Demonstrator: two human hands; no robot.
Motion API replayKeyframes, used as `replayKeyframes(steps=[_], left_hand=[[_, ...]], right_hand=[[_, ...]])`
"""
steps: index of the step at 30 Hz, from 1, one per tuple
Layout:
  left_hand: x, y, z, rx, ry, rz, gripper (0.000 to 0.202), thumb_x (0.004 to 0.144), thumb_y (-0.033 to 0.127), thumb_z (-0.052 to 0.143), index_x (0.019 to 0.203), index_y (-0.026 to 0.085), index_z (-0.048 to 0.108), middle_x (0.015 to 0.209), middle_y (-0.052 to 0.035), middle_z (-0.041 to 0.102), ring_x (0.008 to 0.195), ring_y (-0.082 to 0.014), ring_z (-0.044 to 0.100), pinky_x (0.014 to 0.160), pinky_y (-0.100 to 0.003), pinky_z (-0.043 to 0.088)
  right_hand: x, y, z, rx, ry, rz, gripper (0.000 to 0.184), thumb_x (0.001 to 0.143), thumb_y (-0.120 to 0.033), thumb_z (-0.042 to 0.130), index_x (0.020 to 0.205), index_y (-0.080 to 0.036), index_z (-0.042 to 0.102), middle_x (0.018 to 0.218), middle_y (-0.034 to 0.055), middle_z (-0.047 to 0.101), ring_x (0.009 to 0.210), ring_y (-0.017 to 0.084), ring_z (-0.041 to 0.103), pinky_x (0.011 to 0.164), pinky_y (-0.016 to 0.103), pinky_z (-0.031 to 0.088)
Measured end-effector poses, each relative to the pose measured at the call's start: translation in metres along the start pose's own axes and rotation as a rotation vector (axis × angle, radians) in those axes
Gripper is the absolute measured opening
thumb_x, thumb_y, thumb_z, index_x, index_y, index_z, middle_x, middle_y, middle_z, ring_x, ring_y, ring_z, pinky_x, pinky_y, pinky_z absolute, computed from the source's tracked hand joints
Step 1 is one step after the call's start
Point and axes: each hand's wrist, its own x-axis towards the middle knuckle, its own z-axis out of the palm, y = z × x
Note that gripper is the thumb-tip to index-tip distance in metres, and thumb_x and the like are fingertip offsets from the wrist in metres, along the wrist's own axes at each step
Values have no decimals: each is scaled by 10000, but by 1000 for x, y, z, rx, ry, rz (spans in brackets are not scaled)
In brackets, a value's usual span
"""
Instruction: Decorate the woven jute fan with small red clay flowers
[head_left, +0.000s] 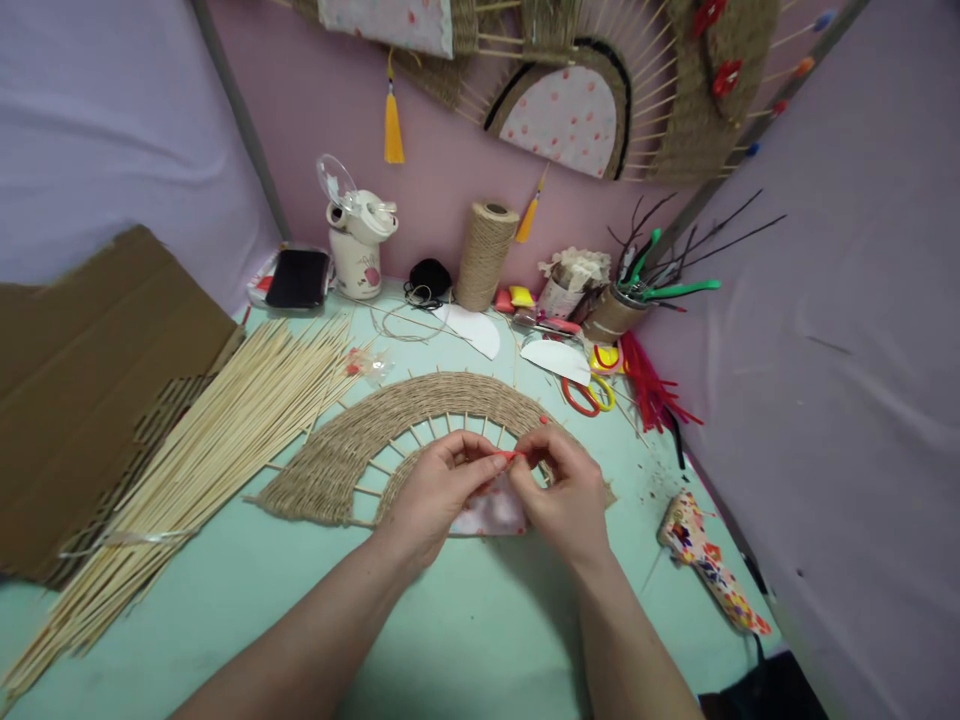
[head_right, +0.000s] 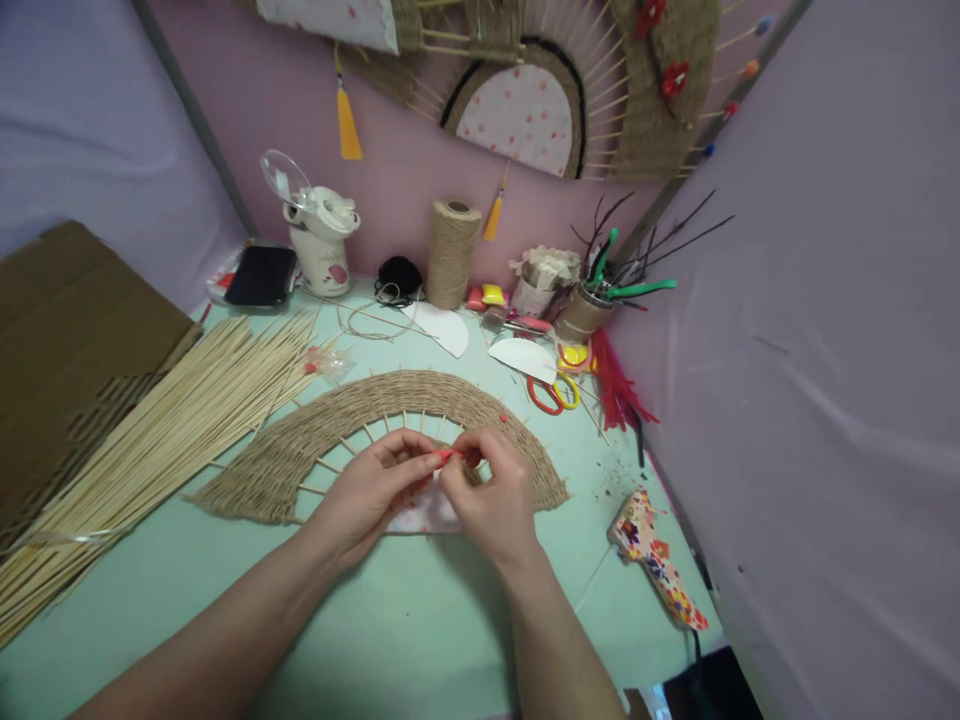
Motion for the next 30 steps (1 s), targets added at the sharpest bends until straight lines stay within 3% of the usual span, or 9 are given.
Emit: replayKeyframes(steps=[3,6,8,12,19,23,25,28,30], left_hand=[[0,1,0,89,61,44,220,747,342,732,812,191,585,750,22,592,675,-93,516,625,-223,388],[-1,3,-2,261,54,128,137,783,289,665,838,199,577,785,9,598,720,-120,550,661,-247,420],[-2,3,-4,507,53,241,83,793,201,598,876,203,593,850,-9,600,747,-139,564,696,-274,442],[-3,-2,-8,1016,60,443,248,790,81,480,914,208,654,980,-61,577,891,-202,574,801,-342,452],[-3,-9,-10,1223,46,457,216,772,124,532,892,199,695,975,-94,562,986,-273,513,871,-419,425],[-4,-4,-9,1130,37,448,159,809,239,579,856,227,731,957,-83,593,979,-278,514,888,-435,399],[-5,-1,-6,964,77,426,171,813,291,608,913,252,741,958,-73,608,979,-272,533,899,-423,398],[-6,6,-2,393,136,318,294,833,398,629,1090,274,698,1127,-67,628,1102,-255,548,950,-369,412],[-6,10,0,-107,73,177,368,869,483,573,1148,259,657,1258,-74,606,1216,-235,521,994,-333,418]], right_hand=[[6,5,-7,433,135,331,73,715,-216,643,712,-202,572,650,-40,542,595,99,490,567,234,400],[13,9,-18,738,167,502,200,660,-230,697,839,-223,609,675,-53,535,568,77,451,527,206,365],[15,12,-25,773,154,500,228,659,-219,682,881,-233,631,668,-56,520,545,68,419,498,193,339],[14,22,-36,737,152,414,46,687,-234,642,718,-201,650,569,-57,453,504,65,384,463,187,324],[6,24,-32,649,54,484,206,685,-324,756,830,-190,697,679,-9,598,575,89,502,539,226,423],[1,21,-25,562,-37,438,174,691,-322,763,779,-194,684,651,-25,602,573,87,514,559,221,429],[0,17,-24,510,-60,386,130,698,-291,754,732,-200,667,654,-34,602,571,83,514,548,208,425],[-5,4,-20,401,-88,299,65,752,-269,711,747,-213,678,680,-26,634,593,99,554,545,211,451],[-12,-7,-12,275,-137,180,68,825,-255,651,836,-227,711,764,4,684,688,133,619,613,246,505]])
